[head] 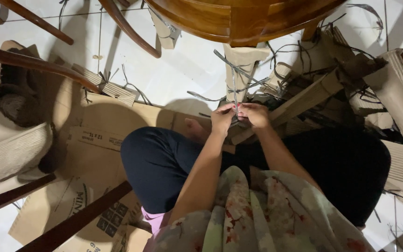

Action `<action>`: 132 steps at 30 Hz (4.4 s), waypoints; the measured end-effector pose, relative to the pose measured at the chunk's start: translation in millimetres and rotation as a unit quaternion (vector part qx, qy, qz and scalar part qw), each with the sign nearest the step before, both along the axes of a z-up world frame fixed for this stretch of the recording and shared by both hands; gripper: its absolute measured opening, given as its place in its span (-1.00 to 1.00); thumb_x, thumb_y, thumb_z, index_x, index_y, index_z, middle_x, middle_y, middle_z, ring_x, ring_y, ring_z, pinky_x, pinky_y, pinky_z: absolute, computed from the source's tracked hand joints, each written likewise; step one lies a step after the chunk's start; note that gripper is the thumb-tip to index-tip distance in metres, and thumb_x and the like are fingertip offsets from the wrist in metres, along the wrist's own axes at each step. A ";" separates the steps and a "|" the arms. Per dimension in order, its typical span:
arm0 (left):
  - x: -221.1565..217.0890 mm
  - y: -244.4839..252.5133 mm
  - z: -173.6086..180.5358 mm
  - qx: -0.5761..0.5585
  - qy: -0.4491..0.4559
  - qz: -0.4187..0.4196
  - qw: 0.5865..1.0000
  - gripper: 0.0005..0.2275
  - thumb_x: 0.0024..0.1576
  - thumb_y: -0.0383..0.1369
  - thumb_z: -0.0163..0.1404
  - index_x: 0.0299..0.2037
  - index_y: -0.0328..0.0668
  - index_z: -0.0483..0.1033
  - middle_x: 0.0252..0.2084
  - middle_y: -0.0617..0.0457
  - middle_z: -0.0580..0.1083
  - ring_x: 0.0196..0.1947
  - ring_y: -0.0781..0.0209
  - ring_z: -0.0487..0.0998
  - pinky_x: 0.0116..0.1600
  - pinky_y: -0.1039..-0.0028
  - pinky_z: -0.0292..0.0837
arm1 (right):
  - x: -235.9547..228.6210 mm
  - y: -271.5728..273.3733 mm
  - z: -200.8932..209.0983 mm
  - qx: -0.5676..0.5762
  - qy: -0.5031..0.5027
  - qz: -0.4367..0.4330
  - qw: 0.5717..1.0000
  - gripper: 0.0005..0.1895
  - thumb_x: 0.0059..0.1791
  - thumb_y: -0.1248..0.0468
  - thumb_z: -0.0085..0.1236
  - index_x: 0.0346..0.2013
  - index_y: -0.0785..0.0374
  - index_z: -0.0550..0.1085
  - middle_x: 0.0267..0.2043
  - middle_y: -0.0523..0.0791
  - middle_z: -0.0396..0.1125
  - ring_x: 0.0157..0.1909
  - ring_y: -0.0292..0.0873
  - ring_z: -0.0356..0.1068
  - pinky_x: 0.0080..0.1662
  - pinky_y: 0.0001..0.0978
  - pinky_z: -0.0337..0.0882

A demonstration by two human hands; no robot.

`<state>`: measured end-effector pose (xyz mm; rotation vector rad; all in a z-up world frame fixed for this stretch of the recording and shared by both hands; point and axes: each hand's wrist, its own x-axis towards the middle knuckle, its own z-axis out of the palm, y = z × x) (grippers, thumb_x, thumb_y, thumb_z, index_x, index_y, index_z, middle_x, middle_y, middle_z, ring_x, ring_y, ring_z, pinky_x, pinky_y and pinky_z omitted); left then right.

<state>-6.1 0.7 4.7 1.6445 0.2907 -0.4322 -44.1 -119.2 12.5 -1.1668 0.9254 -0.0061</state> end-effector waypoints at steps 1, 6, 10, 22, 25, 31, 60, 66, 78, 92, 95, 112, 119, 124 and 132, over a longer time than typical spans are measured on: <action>-0.2 0.7 3.3 0.000 0.000 0.000 1.000 -0.84 0.02 -0.36 0.28 -0.19 -0.01 0.71 -0.16 -0.17 0.62 -0.07 0.09 0.62 -0.01 0.28 0.48 | 0.5 -0.2 -2.1 0.000 0.000 0.000 1.000 -0.59 -0.06 0.23 0.44 -0.03 0.43 0.56 -0.07 0.24 0.48 -0.08 0.18 0.56 -0.17 -0.06 0.64; -0.1 0.1 10.3 0.021 -0.027 0.002 0.999 -0.84 0.00 -0.32 0.29 -0.21 0.05 0.73 -0.21 -0.07 0.63 -0.13 0.17 0.63 -0.02 0.36 0.51 | 6.4 -2.5 -19.9 0.051 0.007 -0.011 0.999 -0.58 -0.09 0.29 0.43 -0.02 0.45 0.53 -0.07 0.18 0.48 -0.06 0.12 0.56 -0.09 0.02 0.63; 0.8 -1.3 -3.5 0.018 -0.034 0.010 0.999 -0.84 -0.01 -0.34 0.30 -0.22 0.05 0.73 -0.23 -0.07 0.63 -0.14 0.18 0.63 -0.02 0.35 0.51 | 9.1 1.1 -16.8 0.060 0.011 -0.019 0.998 -0.61 -0.09 0.34 0.39 -0.03 0.47 0.52 -0.09 0.09 0.47 -0.12 0.01 0.56 -0.12 -0.06 0.65; -2.1 7.6 40.2 0.065 -0.085 -0.026 0.994 -0.86 0.02 -0.39 0.23 -0.23 0.00 0.72 -0.28 -0.06 0.64 -0.18 0.12 0.66 -0.04 0.34 0.54 | 13.4 -1.1 -40.4 0.068 -0.016 -0.003 0.998 -0.77 -0.12 0.39 0.25 -0.19 0.40 0.52 -0.45 -0.16 0.36 -0.56 -0.43 0.27 -0.24 -0.08 0.67; -4.1 9.4 47.6 0.116 -0.119 -0.058 0.984 -0.86 0.04 -0.42 0.20 -0.21 -0.05 0.71 -0.26 -0.08 0.64 -0.13 -0.06 0.66 -0.02 0.24 0.54 | 14.8 -0.7 -47.7 0.086 0.006 0.000 0.996 -0.85 -0.13 0.41 0.26 -0.29 0.35 0.49 -0.53 -0.17 0.27 -0.57 -0.36 0.23 -0.37 -0.16 0.64; -1.5 10.8 49.6 0.145 -0.132 -0.087 0.977 -0.88 0.06 -0.38 0.15 -0.24 0.09 0.71 -0.27 0.08 0.65 -0.12 0.08 0.66 0.00 0.28 0.56 | 26.4 -4.4 -86.3 0.170 0.003 -0.051 0.984 -0.87 -0.18 0.45 0.24 -0.40 0.33 0.45 -0.56 -0.10 0.25 -0.62 -0.28 0.15 -0.47 -0.16 0.58; 6.8 11.0 -11.9 0.094 -0.065 -0.145 0.983 -0.88 0.24 -0.31 0.00 -0.13 -0.08 0.57 -0.13 -0.18 0.57 0.02 -0.13 0.57 0.16 0.07 0.44 | 12.5 -22.7 17.7 0.364 0.046 0.137 0.920 -0.85 0.03 0.41 0.13 -0.24 0.21 0.31 -0.31 -0.19 0.23 -0.50 -0.45 0.01 -0.54 -0.72 -0.03; -7.6 7.5 -4.1 -0.002 0.011 -0.085 0.996 -0.75 0.30 -0.24 -0.03 -0.09 -0.30 0.59 -0.23 -0.17 0.55 -0.14 0.04 0.52 0.08 0.16 0.44 | 9.6 -35.2 -21.2 0.330 -0.007 0.179 0.927 -0.85 0.09 0.37 0.10 -0.20 0.12 0.30 -0.31 -0.31 0.13 -0.49 -0.52 -0.02 -0.53 -0.76 -0.05; -3.9 -7.6 31.0 -0.153 0.142 0.053 0.976 -0.72 0.37 -0.22 -0.17 -0.16 -0.31 0.45 -0.46 0.03 0.33 -0.52 0.19 0.42 -0.34 0.40 0.50 | 21.4 -31.6 -150.1 0.178 -0.059 0.042 0.981 -0.66 0.07 0.43 0.12 -0.20 -0.11 0.21 -0.45 -0.33 0.08 -0.62 -0.38 -0.05 -0.57 -0.48 0.01; 40.5 27.2 29.6 0.120 -0.054 -0.102 0.986 -0.77 0.19 -0.24 0.10 0.01 -0.02 0.49 -0.03 0.00 0.56 0.02 0.09 0.61 0.08 0.25 0.52 | 13.7 -34.8 24.6 -0.354 -0.105 0.101 0.924 -0.70 -0.07 0.34 0.34 -0.09 0.24 0.46 -0.18 0.15 0.43 -0.10 0.12 0.48 -0.15 -0.14 0.53; 43.5 33.1 111.8 0.119 -0.107 -0.175 0.971 -0.62 0.14 -0.24 0.12 0.15 -0.07 0.40 0.06 -0.13 0.53 0.12 -0.06 0.55 0.19 0.16 0.46 | 13.5 -26.4 66.2 -0.447 -0.093 0.173 0.873 -0.62 -0.05 0.12 0.34 -0.08 0.28 0.46 -0.17 0.21 0.44 -0.03 0.30 0.46 -0.15 0.04 0.52; 54.6 13.1 177.0 0.045 -0.296 -0.253 0.920 -0.33 0.15 -0.45 0.06 0.34 -0.65 -0.09 0.26 -0.61 0.16 0.20 -0.51 0.37 0.20 -0.01 0.48 | 44.2 6.5 30.2 -0.558 -0.179 0.139 0.798 -0.76 -0.04 0.23 0.07 -0.29 0.42 0.47 -0.42 0.25 0.38 -0.24 0.42 0.42 -0.18 0.20 0.41; 70.2 12.0 149.9 -0.059 -0.255 -0.195 0.945 -0.27 -0.10 -0.44 0.23 0.28 -0.47 0.11 0.06 -0.45 0.37 0.13 -0.43 0.44 0.14 0.02 0.46 | 49.3 8.6 -24.7 -0.613 -0.177 0.069 0.767 -0.79 -0.09 0.18 0.14 -0.53 0.25 0.48 -0.55 0.07 0.37 -0.36 0.28 0.46 -0.24 0.02 0.46; 91.6 10.2 91.4 -0.133 -0.277 -0.059 0.950 -0.44 -0.23 -0.52 0.26 0.05 -0.36 0.38 -0.15 -0.20 0.49 0.01 0.08 0.52 0.09 0.29 0.45 | 57.9 40.4 14.3 -0.579 -0.181 0.062 0.792 -0.78 -0.13 0.16 0.23 -0.61 0.06 0.40 -0.60 -0.12 0.37 -0.44 0.08 0.49 -0.27 -0.16 0.49; 91.9 59.4 202.4 -0.095 -0.254 0.033 0.962 -0.54 -0.47 -0.57 0.10 -0.26 -0.16 0.46 -0.42 -0.02 0.51 -0.25 0.17 0.53 -0.03 0.38 0.49 | 66.6 115.7 157.1 -0.509 -0.239 0.034 0.826 -0.91 -0.22 0.39 0.34 -0.52 0.28 0.54 -0.61 0.07 0.42 -0.50 0.23 0.46 -0.45 -0.41 0.38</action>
